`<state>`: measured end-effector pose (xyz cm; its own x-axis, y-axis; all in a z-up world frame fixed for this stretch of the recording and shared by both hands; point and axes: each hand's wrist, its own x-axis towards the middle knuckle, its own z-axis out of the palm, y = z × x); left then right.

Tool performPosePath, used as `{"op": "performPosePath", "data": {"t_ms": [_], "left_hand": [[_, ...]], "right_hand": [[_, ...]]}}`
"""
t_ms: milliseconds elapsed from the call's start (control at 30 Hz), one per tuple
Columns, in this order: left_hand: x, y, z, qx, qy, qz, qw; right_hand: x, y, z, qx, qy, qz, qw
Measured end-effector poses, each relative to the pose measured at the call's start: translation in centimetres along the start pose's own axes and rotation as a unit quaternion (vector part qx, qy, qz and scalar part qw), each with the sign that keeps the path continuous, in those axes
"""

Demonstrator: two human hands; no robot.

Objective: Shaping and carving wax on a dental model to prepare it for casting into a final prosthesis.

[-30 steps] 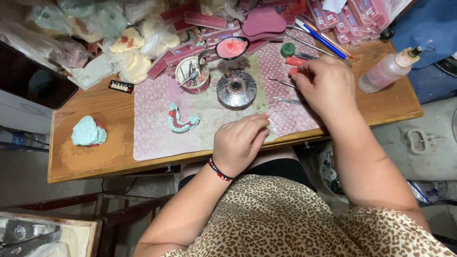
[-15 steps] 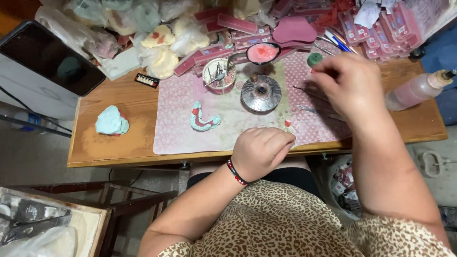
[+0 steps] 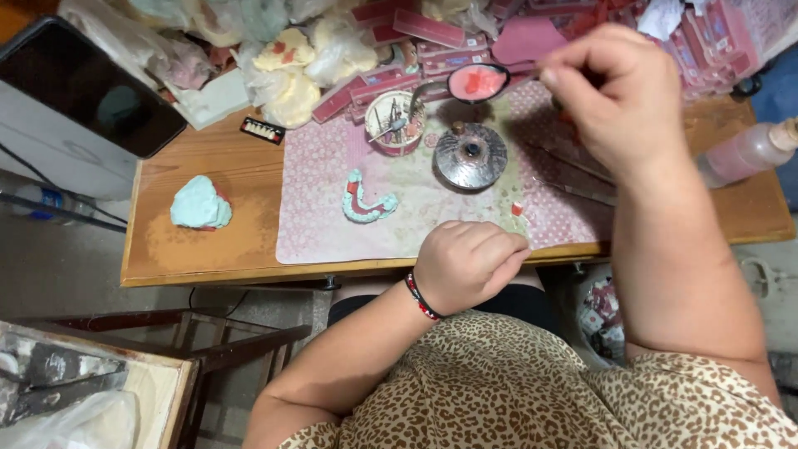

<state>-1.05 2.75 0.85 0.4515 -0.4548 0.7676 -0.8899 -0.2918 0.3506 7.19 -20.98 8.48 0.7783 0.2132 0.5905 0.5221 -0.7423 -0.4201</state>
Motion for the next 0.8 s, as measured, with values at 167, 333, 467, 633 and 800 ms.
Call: {"op": "performPosePath", "data": {"t_ms": [167, 333, 467, 633, 800], "left_hand": [[-0.2, -0.4, -0.5, -0.075, 0.061, 0.049, 0.994], [-0.5, -0.6, 0.2, -0.152, 0.107, -0.008, 0.983], [-0.7, -0.5, 0.0, -0.179, 0.09, -0.062, 0.978], [-2.5, -0.1, 0.9, -0.428, 0.064, -0.346, 0.832], [-2.4, 0.1, -0.3, -0.54, 0.055, -0.38, 0.749]], "right_hand": [[-3.9, -2.5, -1.3, -0.009, -0.27, 0.08, 0.96], [-6.8, -4.1, 0.1, -0.028, -0.292, 0.087, 0.952], [-8.7, -3.2, 1.5, -0.011, -0.188, 0.064, 0.98], [-11.6, -3.9, 3.6, 0.143, -0.034, 0.052, 0.988], [-11.9, -6.8, 4.8, 0.321, 0.056, 0.018, 0.945]]}}
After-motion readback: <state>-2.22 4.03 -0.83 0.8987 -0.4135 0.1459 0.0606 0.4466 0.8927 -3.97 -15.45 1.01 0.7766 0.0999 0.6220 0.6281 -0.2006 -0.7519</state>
